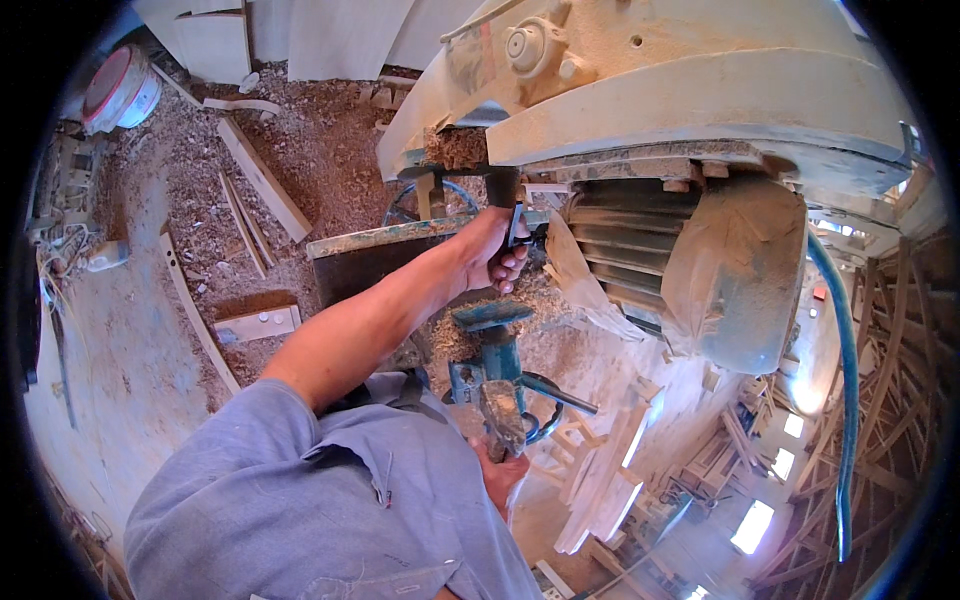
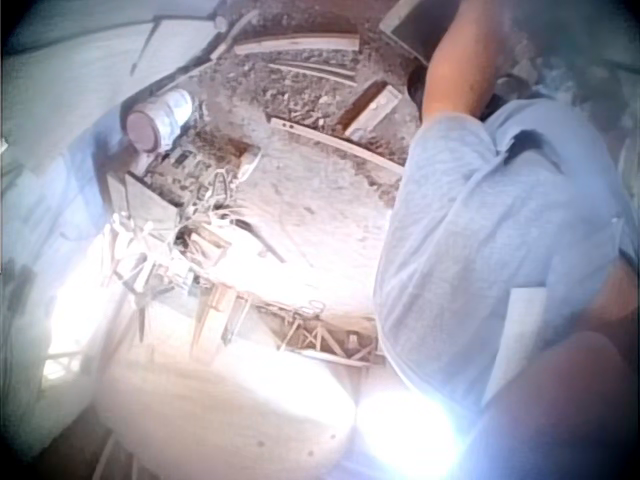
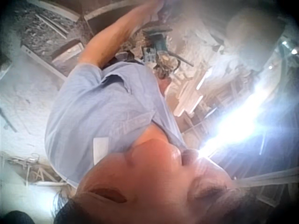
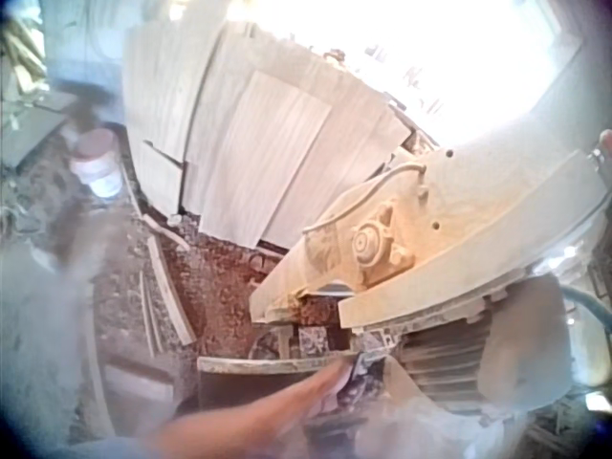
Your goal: The person operates a woodworking machine, feeding a piece of wood through the mechanism and adjusting the controls. They use a tool to clear debris from the machine's surface and handle a long metal rod.
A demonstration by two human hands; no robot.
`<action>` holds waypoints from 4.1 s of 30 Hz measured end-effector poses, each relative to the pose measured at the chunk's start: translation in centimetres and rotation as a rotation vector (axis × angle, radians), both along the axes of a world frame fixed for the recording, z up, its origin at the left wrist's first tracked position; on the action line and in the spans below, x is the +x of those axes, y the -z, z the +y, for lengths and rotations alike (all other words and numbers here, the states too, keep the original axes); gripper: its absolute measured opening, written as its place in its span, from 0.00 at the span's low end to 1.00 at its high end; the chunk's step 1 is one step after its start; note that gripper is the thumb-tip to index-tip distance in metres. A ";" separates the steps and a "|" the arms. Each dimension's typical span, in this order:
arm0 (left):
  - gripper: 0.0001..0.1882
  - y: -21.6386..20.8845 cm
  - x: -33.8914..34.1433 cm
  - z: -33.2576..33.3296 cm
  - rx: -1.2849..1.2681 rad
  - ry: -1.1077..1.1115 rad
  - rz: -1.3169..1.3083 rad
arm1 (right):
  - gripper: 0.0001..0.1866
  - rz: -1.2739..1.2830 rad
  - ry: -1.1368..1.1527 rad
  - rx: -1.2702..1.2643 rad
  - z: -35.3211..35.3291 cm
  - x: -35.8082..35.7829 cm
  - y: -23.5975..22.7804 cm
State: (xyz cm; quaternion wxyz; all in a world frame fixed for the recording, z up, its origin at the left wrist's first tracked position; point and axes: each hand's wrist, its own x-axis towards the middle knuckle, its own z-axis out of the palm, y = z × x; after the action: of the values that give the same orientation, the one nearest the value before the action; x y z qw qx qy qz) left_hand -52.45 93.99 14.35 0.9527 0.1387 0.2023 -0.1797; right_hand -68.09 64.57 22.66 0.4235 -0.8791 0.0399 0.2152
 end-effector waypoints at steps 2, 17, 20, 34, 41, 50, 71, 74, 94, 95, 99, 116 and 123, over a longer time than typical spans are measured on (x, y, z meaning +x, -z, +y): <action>0.15 0.0 0.1 0.1 0.004 0.008 0.000 | 0.14 0.024 -0.003 -0.041 -0.2 0.0 -0.1; 0.05 3.0 -0.9 -6.7 -0.529 -0.283 -0.373 | 0.20 -0.016 -0.189 -0.173 3.6 2.1 -3.7; 0.04 3.1 -0.8 -7.1 -0.495 -0.288 -0.337 | 0.18 -0.261 -0.355 -0.265 5.3 3.0 -4.3; 0.15 3.5 -0.3 -7.0 -0.223 -0.286 -0.062 | 0.19 -0.675 -0.437 -0.358 11.8 9.3 -4.2; 0.15 3.5 -0.1 -7.2 -0.619 -0.343 -0.528 | 0.20 -0.642 -0.745 -0.358 11.7 7.9 -4.7; 0.12 1.6 -1.3 -5.5 -0.264 -0.319 -0.169 | 0.19 -0.525 -0.395 -0.399 11.1 8.9 -4.5; 0.10 1.4 -0.3 -6.9 0.059 -0.479 -0.189 | 0.18 -0.558 -0.473 -0.354 8.8 12.2 -4.5; 0.11 1.6 -0.5 -6.6 0.143 -0.374 -0.221 | 0.19 -0.461 -0.469 -0.407 7.1 10.8 -4.4; 0.09 7.4 7.9 -17.2 0.659 -0.665 -0.111 | 0.18 -0.469 -0.323 -0.279 2.3 5.7 -3.1; 0.09 7.3 7.7 -17.3 0.757 -0.671 -0.133 | 0.18 -0.465 -0.327 -0.273 2.0 5.6 -3.0; 0.08 5.5 5.3 -14.9 0.501 -0.479 -0.200 | 0.20 -0.484 -0.299 -0.311 1.4 5.0 -2.9; 0.12 2.2 -1.2 -6.3 -0.100 -0.326 -0.187 | 0.22 -0.406 -0.330 -0.354 2.3 4.1 -2.6; 0.11 1.9 -1.0 -5.7 -0.256 -0.339 -0.154 | 0.21 -0.404 -0.344 -0.390 2.7 4.1 -2.7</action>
State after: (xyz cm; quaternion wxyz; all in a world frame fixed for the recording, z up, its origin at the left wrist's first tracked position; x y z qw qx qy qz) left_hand -53.49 88.25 12.41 0.9917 -0.0058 0.1248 -0.0298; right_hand -63.97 67.24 25.32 0.2040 -0.9623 -0.1537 0.0934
